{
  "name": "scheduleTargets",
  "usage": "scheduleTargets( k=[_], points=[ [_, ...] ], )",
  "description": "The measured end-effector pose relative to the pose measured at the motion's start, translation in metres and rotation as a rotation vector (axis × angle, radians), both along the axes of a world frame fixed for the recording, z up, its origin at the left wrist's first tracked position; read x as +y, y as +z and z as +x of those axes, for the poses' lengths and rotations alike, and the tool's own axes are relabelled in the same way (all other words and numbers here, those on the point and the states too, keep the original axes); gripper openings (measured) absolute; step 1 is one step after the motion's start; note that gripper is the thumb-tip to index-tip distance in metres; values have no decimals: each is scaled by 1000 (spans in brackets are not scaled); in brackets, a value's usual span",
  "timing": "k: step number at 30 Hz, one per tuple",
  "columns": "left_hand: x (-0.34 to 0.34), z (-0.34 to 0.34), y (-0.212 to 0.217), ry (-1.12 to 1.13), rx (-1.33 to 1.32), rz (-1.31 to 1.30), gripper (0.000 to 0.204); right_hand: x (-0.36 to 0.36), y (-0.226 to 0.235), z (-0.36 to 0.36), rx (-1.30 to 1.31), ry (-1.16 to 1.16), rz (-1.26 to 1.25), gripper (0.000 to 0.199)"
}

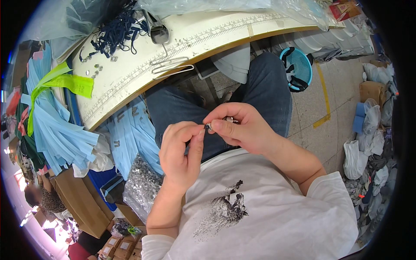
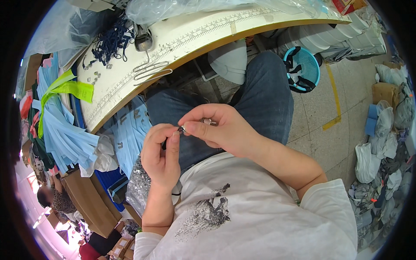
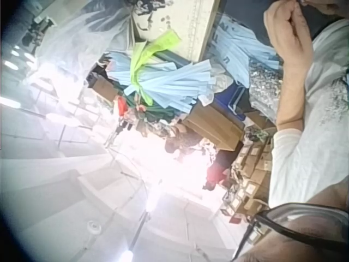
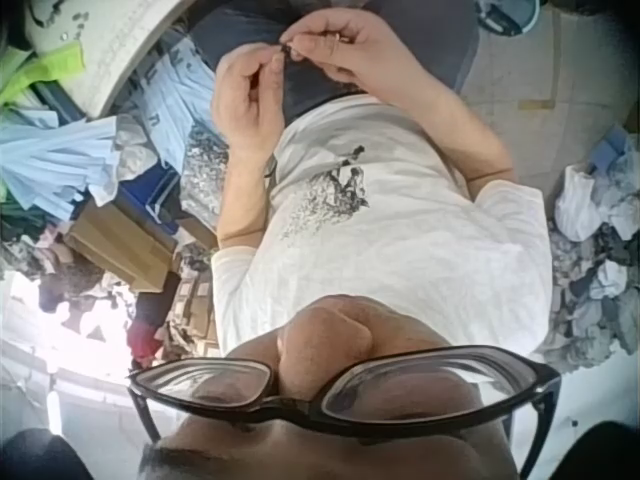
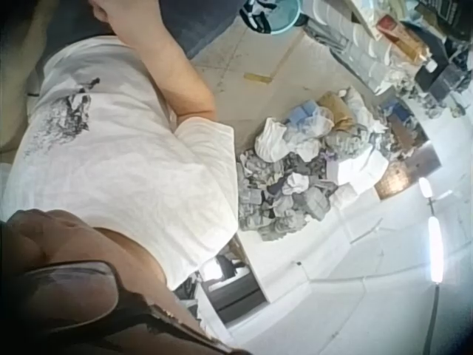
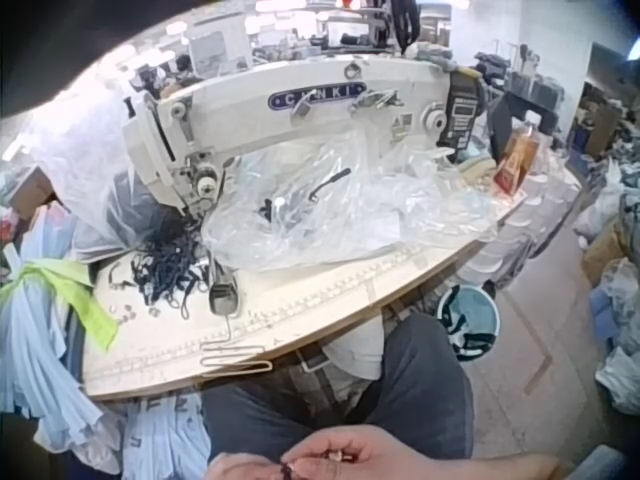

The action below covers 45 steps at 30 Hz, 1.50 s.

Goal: Manually attaching small metal hardware buckles and rings to blue leather straps at a workshop bench.

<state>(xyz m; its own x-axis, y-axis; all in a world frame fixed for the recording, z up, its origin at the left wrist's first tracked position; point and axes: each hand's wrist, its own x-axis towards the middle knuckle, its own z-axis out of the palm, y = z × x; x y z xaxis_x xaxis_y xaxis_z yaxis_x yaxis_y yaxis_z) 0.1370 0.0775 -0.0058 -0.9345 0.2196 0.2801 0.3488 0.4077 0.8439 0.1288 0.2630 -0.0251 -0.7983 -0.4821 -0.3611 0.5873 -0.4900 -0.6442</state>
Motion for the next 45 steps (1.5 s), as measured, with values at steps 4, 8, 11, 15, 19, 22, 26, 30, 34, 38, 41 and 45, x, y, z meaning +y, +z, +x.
scheduleTargets(
  k=[4,8,11,15,19,22,26,30,34,38,41,45],
  points=[
    [1,-2,1,-1,85,-112,15,-2,2,1,216,-61,270,16],
    [2,-4,0,-7,184,-165,22,-7,-13,2,542,-185,433,14],
    [2,-4,1,3,193,-189,22,-9,-15,2,541,-203,434,14],
    [1,-6,-2,-2,173,-138,22,-4,2,1,139,-94,266,15],
    [1,-6,-2,12,126,-131,23,-3,6,-2,79,-46,211,16],
    [3,-4,1,37,98,-171,25,-1,8,-4,47,-17,231,15],
    [4,-8,-4,-38,241,-210,25,1,-3,-2,-44,-13,107,17],
    [4,-7,-9,-42,235,-209,26,0,-11,0,-29,-16,97,17],
    [8,-6,-11,-10,287,-216,30,-4,-10,1,-73,41,24,18],
    [9,-7,-11,-16,323,-172,30,-8,-11,5,-39,-16,83,16],
    [4,-4,-17,-26,274,-113,27,-7,-9,3,-31,-57,98,21],
    [4,3,-19,49,3,92,27,-2,-11,0,0,-68,77,22]
  ],
)
